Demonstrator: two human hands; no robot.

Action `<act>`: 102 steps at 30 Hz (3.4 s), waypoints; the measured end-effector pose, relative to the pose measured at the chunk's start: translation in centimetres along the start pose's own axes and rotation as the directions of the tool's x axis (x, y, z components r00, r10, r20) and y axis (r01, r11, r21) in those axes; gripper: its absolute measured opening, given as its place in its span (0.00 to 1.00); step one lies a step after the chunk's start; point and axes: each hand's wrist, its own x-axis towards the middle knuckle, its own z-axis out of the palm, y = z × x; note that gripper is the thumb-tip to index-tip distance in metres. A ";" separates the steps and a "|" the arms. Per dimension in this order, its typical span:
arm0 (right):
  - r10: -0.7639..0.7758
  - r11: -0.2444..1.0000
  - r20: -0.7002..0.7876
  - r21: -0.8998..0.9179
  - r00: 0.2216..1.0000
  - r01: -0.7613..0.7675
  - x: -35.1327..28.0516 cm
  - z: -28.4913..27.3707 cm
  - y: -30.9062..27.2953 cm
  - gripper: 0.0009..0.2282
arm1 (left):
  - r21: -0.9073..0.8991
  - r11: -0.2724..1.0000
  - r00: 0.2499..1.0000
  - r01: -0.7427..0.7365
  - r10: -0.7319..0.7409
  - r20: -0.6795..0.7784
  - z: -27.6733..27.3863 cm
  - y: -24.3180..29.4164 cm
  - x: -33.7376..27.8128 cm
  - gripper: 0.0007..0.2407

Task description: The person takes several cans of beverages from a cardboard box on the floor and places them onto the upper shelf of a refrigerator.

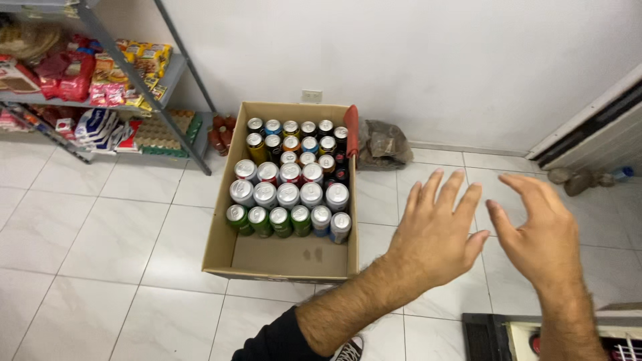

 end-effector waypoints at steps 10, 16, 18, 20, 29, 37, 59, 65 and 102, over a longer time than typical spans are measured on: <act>0.010 0.982 0.319 0.177 0.948 -0.070 3.9 13.8 -5.8 0.20 | 0.127 0.953 0.932 0.275 -0.297 0.206 -1.5 -14.9 -5.6 0.24; 0.095 0.980 0.548 0.096 0.831 -0.175 7.2 21.3 -8.1 0.20 | 0.271 0.861 0.857 0.429 -0.484 0.181 -1.4 -27.5 -7.5 0.23; 0.121 0.980 0.591 0.059 0.798 -0.192 8.9 23.8 -9.2 0.20 | 0.254 0.847 0.826 0.467 -0.521 0.216 -3.2 -29.8 -5.9 0.22; 0.150 0.979 0.630 0.016 0.762 -0.205 10.8 26.1 -10.1 0.20 | 0.232 0.832 0.795 0.504 -0.552 0.252 -4.2 -32.4 -4.0 0.21; 0.194 0.967 0.750 -0.038 0.632 -0.252 15.2 36.7 -11.8 0.21 | 0.283 0.760 0.659 0.585 -0.649 0.381 -2.5 -43.2 -0.7 0.24; 0.159 0.978 0.782 -0.040 0.603 -0.206 16.3 45.5 -12.3 0.23 | 0.351 0.659 0.477 0.665 -0.737 0.479 3.7 -50.8 -0.5 0.26; 0.174 0.965 0.702 -0.261 0.690 0.022 13.3 58.7 -13.5 0.18 | 0.439 0.514 0.255 0.737 -0.813 0.524 9.7 -58.1 0.5 0.19; 0.170 0.983 0.753 -0.178 0.635 -0.052 15.1 55.9 -13.2 0.29 | 0.448 0.545 0.270 0.709 -0.797 0.541 5.9 -56.9 2.5 0.27; 0.588 0.515 -0.323 0.856 0.742 -0.036 4.9 6.6 0.0 0.40 | -0.475 0.865 0.984 0.162 -0.105 0.144 -6.2 -7.3 12.1 0.36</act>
